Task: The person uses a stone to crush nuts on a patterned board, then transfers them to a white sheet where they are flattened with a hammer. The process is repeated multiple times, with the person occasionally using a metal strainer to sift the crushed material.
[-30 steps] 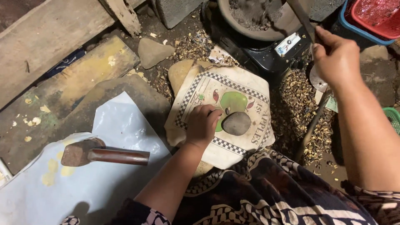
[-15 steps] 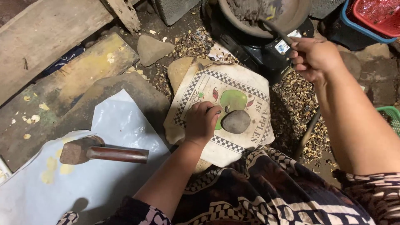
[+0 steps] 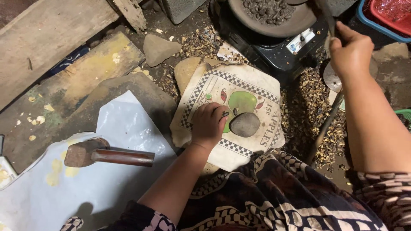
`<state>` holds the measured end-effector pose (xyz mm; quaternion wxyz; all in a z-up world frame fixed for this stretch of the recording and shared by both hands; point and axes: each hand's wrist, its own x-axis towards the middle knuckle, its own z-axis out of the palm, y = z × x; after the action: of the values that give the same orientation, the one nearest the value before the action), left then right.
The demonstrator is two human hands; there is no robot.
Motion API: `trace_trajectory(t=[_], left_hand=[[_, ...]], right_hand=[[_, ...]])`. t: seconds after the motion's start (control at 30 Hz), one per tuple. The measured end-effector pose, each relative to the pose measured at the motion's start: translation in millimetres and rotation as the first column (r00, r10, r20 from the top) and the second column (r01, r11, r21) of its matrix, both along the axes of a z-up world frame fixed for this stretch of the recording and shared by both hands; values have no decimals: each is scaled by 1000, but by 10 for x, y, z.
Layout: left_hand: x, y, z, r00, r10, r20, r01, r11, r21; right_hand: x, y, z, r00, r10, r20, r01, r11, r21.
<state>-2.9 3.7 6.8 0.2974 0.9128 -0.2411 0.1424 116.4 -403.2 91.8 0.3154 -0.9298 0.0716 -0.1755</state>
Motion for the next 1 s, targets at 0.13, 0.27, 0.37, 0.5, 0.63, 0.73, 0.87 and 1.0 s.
trace_trajectory(t=[0.13,0.27,0.37,0.5,0.63,0.73,0.87,1.0], left_hand=[[2,1,-41,1000,5,7,-5,1000,2],[-5,-13,-105,999,24,-48,-23,1000,12],[12,-20,-58,999,27,-41,-27,1000,5],[3,-14,-53,998,17,-66,-18,1000,-6],[8,-6,-29,997,-8,-77,3,997,-71],[14,-24,-98,989,28,-147,-39,997,-70],[31,-34,-484,990,131,59,-130,991,-22],[13,-55,-271,994,107,-37,-109,993,-53]], right_hand=[[-31,101,34,988,157,7,-157,977,141],[-433,324,421,996,93,-6,-93,996,-14],[-564,373,494,988,62,-144,-59,998,23],[-304,77,31,989,119,-86,-132,975,-176],[-122,48,-112,988,-57,-147,-14,899,-438],[-573,1276,892,980,48,-192,-24,992,125],[-1175,2152,605,698,568,-437,-650,758,-54],[-1387,1797,18,617,691,-377,-749,663,-12]])
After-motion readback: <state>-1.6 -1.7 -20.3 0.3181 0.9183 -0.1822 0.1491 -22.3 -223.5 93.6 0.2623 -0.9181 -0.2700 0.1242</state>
